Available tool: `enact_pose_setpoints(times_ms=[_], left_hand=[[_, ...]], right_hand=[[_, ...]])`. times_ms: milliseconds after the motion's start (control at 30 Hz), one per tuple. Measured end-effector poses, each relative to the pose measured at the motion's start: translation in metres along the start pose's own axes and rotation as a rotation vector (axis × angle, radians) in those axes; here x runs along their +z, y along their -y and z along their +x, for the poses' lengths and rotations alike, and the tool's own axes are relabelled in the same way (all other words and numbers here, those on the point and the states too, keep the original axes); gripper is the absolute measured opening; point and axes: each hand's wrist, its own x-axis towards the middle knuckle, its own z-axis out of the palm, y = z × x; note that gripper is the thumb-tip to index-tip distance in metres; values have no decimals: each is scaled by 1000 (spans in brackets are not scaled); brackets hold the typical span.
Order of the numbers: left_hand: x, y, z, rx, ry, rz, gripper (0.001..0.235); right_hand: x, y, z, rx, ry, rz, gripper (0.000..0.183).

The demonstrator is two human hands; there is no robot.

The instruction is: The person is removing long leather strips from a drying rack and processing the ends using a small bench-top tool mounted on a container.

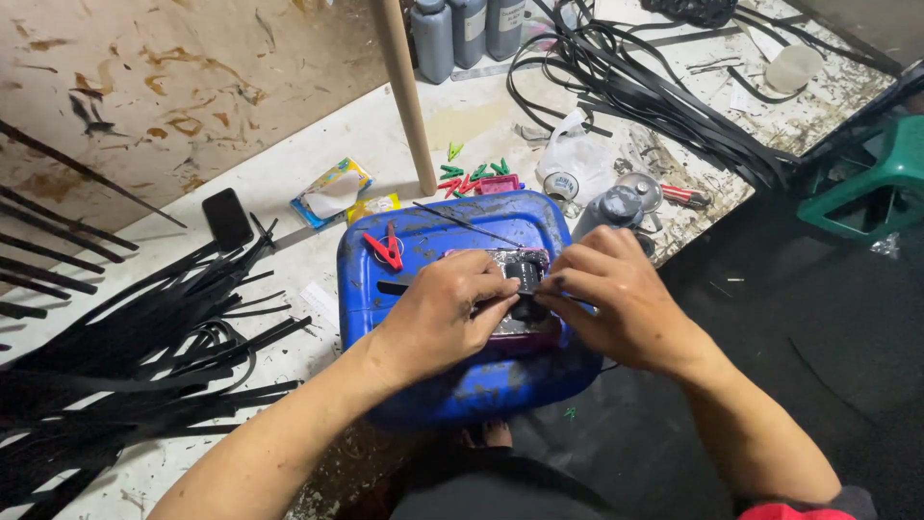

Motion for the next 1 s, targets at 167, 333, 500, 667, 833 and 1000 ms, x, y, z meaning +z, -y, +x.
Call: enact_pose_setpoints(times_ms=[167,333,500,667,833,1000], left_hand=[[-2,2,-3,-16,-1,-41,7],[0,4,-1,-18,10,-33,7],[-3,-5,0,-27,22,-16,7],[-1,0,-3,-27,16,-22,8],[-2,-3,0,-23,20,-4,9],[-1,1,-2,-3,17,24,8]], right_hand=[[-14,-9,-13,42,34,-1,16],[-10,-5,-7,33,29,-64,12],[-5,-6,-6,6,15,-35,17],[-12,-4,-6,27,22,-25,12],[0,-8,-8,-4,-19,6,14],[-16,-14,-16,43,41,-53,11]])
